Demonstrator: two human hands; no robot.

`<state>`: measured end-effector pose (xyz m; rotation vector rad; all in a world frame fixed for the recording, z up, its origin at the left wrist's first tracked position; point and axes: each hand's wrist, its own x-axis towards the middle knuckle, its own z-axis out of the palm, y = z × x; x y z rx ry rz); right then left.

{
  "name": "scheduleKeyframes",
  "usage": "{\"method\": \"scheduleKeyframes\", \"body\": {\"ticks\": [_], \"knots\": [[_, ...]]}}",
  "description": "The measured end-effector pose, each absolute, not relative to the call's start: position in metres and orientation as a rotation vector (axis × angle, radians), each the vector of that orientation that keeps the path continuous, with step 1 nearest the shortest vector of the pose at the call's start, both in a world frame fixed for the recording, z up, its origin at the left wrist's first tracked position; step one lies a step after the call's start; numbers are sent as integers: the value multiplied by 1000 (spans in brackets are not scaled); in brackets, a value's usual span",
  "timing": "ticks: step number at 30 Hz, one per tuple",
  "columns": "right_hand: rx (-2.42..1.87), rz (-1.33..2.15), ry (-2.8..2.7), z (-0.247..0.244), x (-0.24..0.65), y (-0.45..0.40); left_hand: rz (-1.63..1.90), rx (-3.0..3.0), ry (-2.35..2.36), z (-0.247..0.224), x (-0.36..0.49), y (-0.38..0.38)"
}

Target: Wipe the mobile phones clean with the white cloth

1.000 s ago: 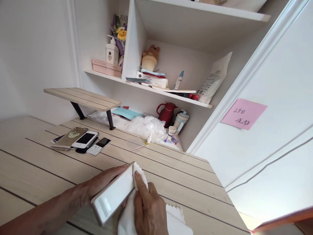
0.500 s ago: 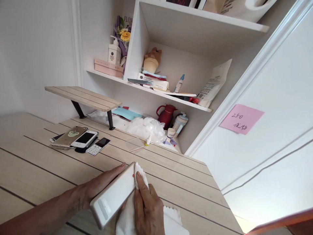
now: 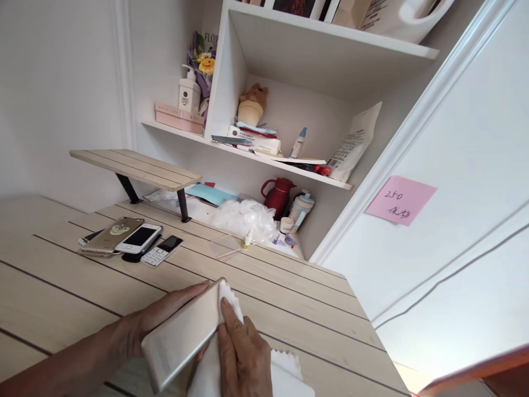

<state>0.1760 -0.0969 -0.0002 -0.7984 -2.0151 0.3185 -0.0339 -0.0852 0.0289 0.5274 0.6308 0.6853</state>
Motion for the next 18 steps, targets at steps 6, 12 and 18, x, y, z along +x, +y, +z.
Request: {"method": "scheduleKeyframes", "body": {"ticks": [6,12,18], "knots": [[-785,425,-1941,3,169,-102,683,496,608,30,-32,-84],[-895,458,-1835,7,172,-99,722,489,603,33,-29,-87],[-863,397,-1916,6,171,-102,673,481,601,36,-29,-87]]}}
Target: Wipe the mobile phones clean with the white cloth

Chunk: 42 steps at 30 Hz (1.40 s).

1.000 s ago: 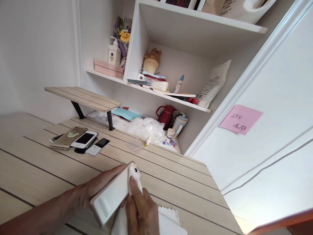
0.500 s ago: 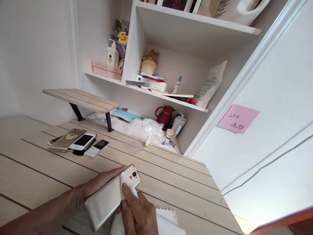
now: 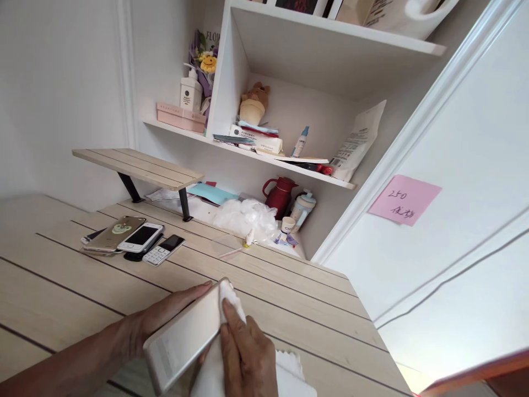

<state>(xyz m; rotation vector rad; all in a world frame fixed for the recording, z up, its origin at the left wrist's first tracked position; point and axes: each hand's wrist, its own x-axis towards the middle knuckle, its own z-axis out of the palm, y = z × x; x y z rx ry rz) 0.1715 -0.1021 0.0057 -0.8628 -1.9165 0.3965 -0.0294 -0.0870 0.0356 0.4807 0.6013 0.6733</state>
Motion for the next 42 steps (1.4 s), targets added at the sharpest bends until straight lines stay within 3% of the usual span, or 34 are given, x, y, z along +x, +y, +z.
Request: {"method": "scheduleKeyframes", "body": {"ticks": [4,13,26,36,42], "knots": [[-1011,374,-1824,1,173,-100,735,441,611,34,-27,-88],[-906,276,-1878,0,171,-100,724,472,601,33,-27,-88],[-1086,401,-1743,2,171,-103,795,562,741,34,-22,-92],[-1143,886,-1598,5,177,-93,786,1326,938,51,-25,-103],[-1140,768,-1605,11,175,-101,725,1434,929,49,-21,-108]]}}
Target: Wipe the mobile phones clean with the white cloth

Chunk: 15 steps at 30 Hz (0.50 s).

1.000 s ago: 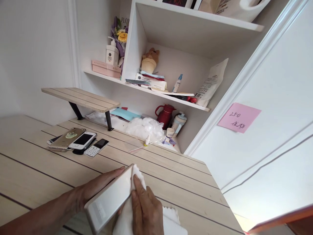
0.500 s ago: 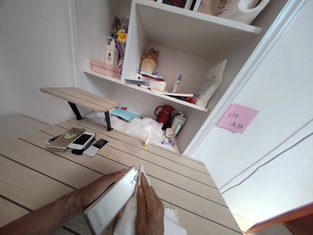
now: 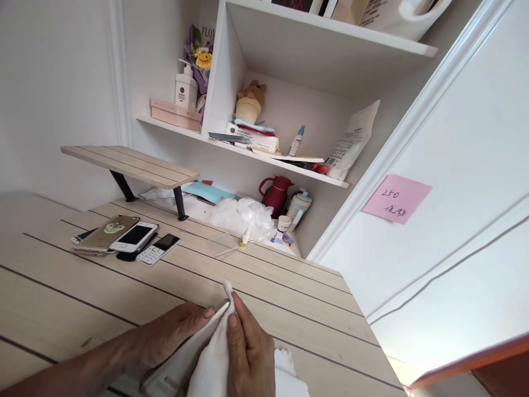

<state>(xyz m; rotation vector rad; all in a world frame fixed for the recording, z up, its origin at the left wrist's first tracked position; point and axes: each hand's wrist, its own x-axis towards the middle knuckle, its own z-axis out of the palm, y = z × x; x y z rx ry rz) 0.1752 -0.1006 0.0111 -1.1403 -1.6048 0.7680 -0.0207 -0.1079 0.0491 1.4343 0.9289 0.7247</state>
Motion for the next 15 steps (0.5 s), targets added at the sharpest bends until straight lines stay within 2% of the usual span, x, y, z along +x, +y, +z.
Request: {"method": "scheduleKeyframes", "body": {"ticks": [5,15], "knots": [[-1225,872,-1731,12,181,-91,767,1464,1060,48,-21,-105],[-1191,734,-1725,17,177,-100,792,1550,1035,51,-19,-110]]}}
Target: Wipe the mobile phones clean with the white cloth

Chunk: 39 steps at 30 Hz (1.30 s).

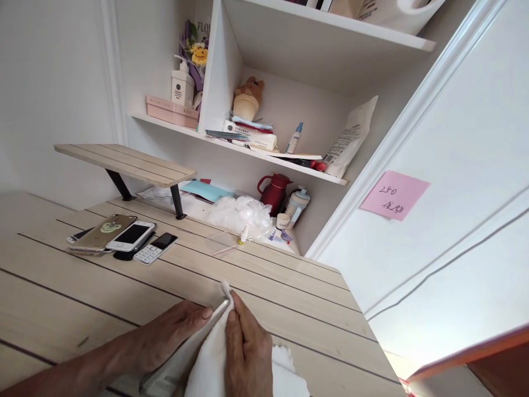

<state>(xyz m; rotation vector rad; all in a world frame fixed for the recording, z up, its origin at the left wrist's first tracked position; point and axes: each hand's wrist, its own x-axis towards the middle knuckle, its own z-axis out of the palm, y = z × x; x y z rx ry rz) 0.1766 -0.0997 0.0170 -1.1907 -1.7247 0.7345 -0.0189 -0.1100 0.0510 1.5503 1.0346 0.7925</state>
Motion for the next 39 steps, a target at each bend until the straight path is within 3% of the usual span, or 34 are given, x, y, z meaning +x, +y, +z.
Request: {"method": "scheduleKeyframes", "body": {"ticks": [7,17,39], "knots": [[-1284,864,-1681,13,177,-94,899,1476,946,50,-20,-107],[-1331,676,-1372,21,165,-115,834,1494,920,53,-18,-110],[-1242,683,-1643,18,172,-101,849,1613,1067,49,-18,-110]]}}
